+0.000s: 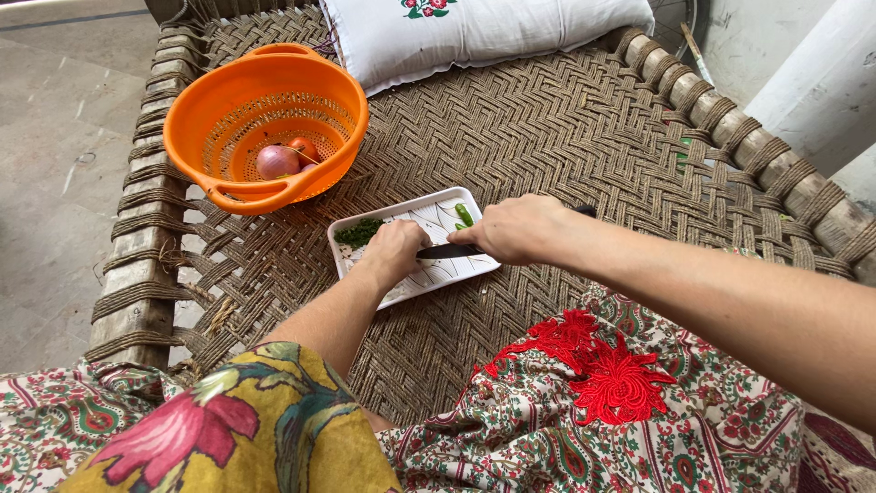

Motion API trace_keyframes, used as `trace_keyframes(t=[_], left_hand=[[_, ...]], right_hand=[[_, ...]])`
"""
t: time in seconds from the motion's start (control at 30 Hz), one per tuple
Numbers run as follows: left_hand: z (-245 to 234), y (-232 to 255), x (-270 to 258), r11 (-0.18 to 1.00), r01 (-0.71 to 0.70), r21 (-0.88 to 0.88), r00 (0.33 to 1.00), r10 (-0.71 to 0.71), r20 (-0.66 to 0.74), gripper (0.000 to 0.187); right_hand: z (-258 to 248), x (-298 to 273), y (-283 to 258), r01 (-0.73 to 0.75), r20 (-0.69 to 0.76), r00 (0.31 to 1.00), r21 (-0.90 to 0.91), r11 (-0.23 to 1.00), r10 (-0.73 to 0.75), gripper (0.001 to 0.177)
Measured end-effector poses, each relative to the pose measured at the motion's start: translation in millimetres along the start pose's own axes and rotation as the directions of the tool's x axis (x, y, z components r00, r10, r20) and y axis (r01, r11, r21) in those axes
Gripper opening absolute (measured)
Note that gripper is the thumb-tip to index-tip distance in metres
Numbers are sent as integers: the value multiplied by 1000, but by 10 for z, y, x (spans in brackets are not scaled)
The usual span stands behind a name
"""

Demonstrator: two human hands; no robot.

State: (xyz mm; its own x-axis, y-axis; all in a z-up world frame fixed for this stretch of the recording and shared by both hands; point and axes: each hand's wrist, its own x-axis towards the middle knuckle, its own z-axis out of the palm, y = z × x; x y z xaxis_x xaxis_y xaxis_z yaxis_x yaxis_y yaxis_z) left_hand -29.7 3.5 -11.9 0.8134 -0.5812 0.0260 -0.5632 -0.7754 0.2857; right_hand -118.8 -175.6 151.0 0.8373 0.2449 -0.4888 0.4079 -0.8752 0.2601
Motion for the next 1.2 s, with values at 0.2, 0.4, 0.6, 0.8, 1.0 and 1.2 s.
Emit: trace_keyframes(t=[0.2, 0.4, 0.6, 0.8, 1.0, 1.2], left_hand=[[52, -53, 9, 1000, -20, -18, 999, 19, -39, 32], [121, -122, 21, 995, -95, -4, 987, 93, -134, 31], [107, -130, 32, 998, -68, -10, 996, 67, -64, 33], [94, -116, 31, 994, -104, 13, 990, 105, -97, 38], [20, -81, -10, 998, -58, 7, 996, 58, -72, 39], [-13, -44, -18, 999, -50, 5, 996, 51, -71, 37]], right_hand=[[-18, 326, -46, 45, 41, 998, 21, 999, -46, 54], [192, 687, 93, 87, 147, 985, 36, 996, -91, 54], [666, 661, 194, 58, 117, 990, 198, 978, -82, 56], [953, 564, 212, 69, -23, 998, 284, 956, -65, 55], [761, 339, 114, -1, -16, 1000, 237, 972, 5, 54], [313, 43, 241, -102, 10, 995, 125, 987, 101, 40]])
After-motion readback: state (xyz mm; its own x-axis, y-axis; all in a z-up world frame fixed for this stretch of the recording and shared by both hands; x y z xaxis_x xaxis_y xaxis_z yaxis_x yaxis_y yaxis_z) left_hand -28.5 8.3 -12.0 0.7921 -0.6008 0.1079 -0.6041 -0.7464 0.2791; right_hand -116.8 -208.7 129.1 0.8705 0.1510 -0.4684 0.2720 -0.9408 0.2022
